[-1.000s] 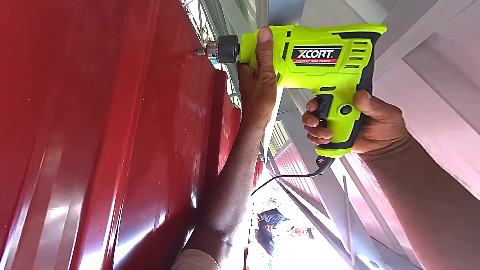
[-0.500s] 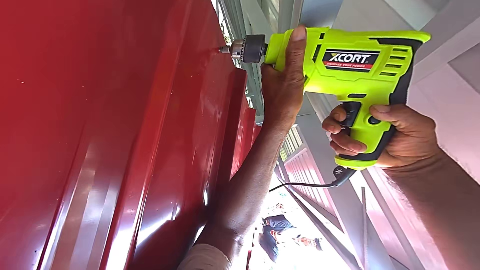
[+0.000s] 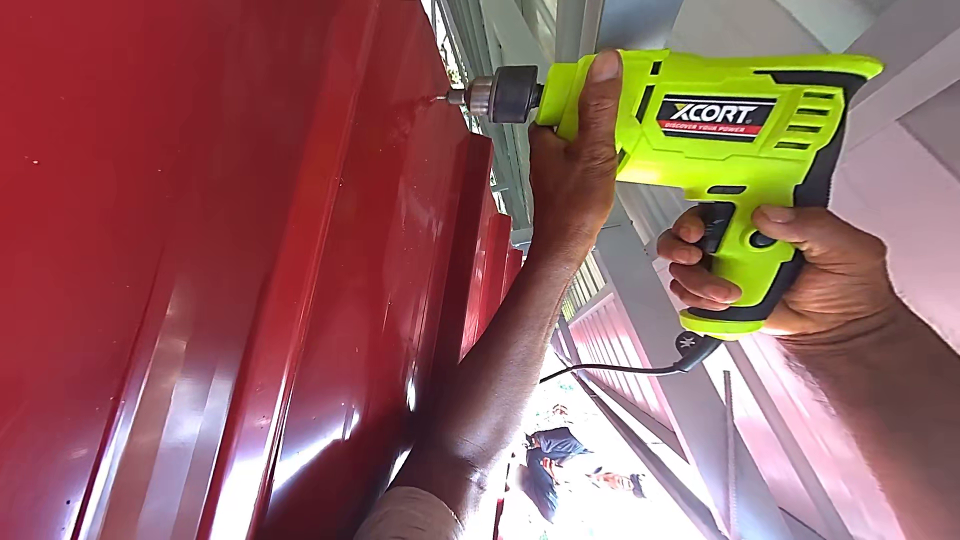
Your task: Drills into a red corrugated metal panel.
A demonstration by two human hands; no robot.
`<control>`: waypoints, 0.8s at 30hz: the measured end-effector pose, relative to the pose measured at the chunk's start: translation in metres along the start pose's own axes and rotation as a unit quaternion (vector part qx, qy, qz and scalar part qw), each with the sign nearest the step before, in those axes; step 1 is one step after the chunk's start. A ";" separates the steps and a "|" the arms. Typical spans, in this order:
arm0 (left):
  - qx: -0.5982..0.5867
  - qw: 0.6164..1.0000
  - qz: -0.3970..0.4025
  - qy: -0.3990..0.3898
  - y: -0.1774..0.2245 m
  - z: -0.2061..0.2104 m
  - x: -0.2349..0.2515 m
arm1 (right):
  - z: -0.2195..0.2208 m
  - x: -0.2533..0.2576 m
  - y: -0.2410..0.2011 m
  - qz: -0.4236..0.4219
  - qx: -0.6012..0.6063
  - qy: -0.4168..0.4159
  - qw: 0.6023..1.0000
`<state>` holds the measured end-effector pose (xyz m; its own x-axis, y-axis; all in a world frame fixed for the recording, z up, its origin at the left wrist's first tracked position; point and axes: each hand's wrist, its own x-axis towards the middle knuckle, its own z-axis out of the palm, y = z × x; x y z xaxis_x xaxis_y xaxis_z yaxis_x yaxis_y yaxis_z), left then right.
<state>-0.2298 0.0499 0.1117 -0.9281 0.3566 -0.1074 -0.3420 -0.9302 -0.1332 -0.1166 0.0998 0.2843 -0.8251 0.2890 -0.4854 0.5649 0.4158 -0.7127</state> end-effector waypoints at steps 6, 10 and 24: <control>0.001 1.000 -0.005 -0.004 -0.004 0.004 -0.004 | -0.002 -0.009 0.005 -0.008 0.018 -0.006 1.000; 0.009 1.000 -0.005 -0.011 -0.006 0.006 -0.007 | -0.004 -0.011 0.006 -0.015 0.021 -0.012 1.000; 0.060 0.998 0.003 -0.020 -0.017 0.020 -0.016 | -0.023 -0.027 0.028 -0.023 0.063 0.000 0.998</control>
<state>-0.2118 0.0588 0.1350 -0.9347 0.3487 -0.0688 -0.3486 -0.9372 -0.0138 -0.0779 0.1239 0.2890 -0.8504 0.2718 -0.4506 0.5211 0.3167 -0.7925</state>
